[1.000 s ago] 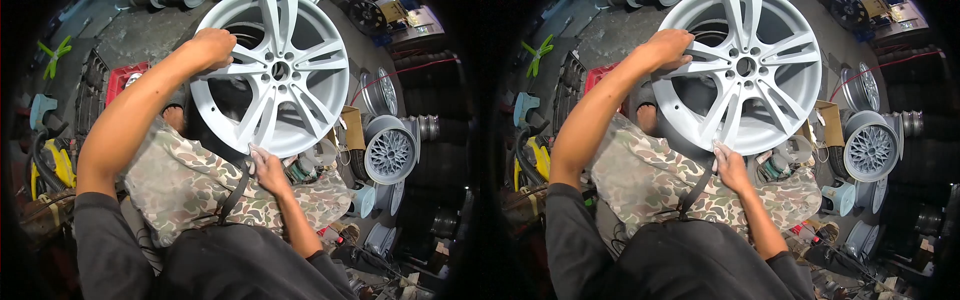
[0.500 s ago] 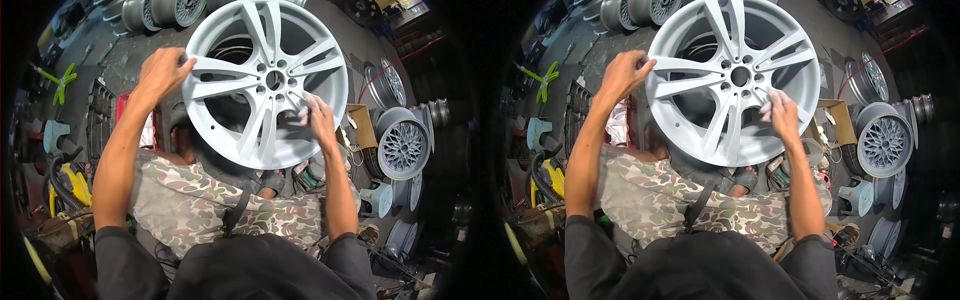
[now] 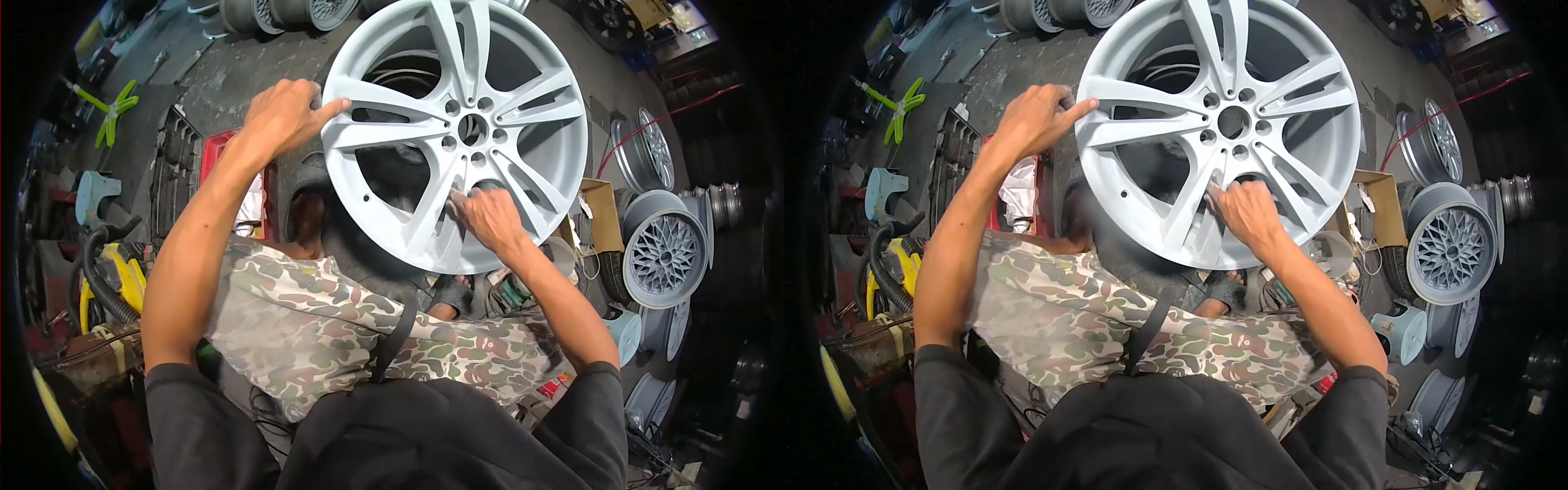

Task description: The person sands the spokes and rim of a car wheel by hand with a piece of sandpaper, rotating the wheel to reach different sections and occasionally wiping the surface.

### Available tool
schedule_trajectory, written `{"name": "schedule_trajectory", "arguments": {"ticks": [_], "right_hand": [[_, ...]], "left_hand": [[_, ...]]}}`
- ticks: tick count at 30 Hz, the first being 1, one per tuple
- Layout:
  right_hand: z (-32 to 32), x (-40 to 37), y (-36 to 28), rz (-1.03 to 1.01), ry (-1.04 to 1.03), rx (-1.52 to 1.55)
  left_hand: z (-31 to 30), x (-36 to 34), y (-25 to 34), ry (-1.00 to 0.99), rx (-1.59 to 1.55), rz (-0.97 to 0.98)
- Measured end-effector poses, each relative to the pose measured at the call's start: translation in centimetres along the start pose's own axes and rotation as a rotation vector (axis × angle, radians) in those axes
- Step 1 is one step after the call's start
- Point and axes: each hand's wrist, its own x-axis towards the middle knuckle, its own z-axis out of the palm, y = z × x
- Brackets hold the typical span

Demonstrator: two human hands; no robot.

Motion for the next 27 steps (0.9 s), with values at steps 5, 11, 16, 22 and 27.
{"name": "schedule_trajectory", "arguments": {"ticks": [5, 11, 16, 22, 27], "right_hand": [[-0.5, -1.9, -1.9, -0.195, -0.147, 0.003], [-0.2, 0.3, 1.0, -0.045, -0.02, 0.019], [1.2, -2.6, -0.6, -0.108, -0.177, 0.097], [-0.7, 0.0, -1.0, 0.262, 0.081, 0.197], [1.5, -3.0, -4.8, 0.78, 0.196, 1.21]], "left_hand": [[0.3, 0.2, -0.6, 0.095, -0.065, 0.024], [0.5, 0.2, -0.9, -0.005, -0.066, -0.01], [0.8, 0.0, -1.5, -0.035, -0.108, -0.003], [1.4, 1.0, -1.5, -0.071, -0.091, 0.014], [1.4, 2.5, -2.3, -0.256, -0.28, 0.0]]}}
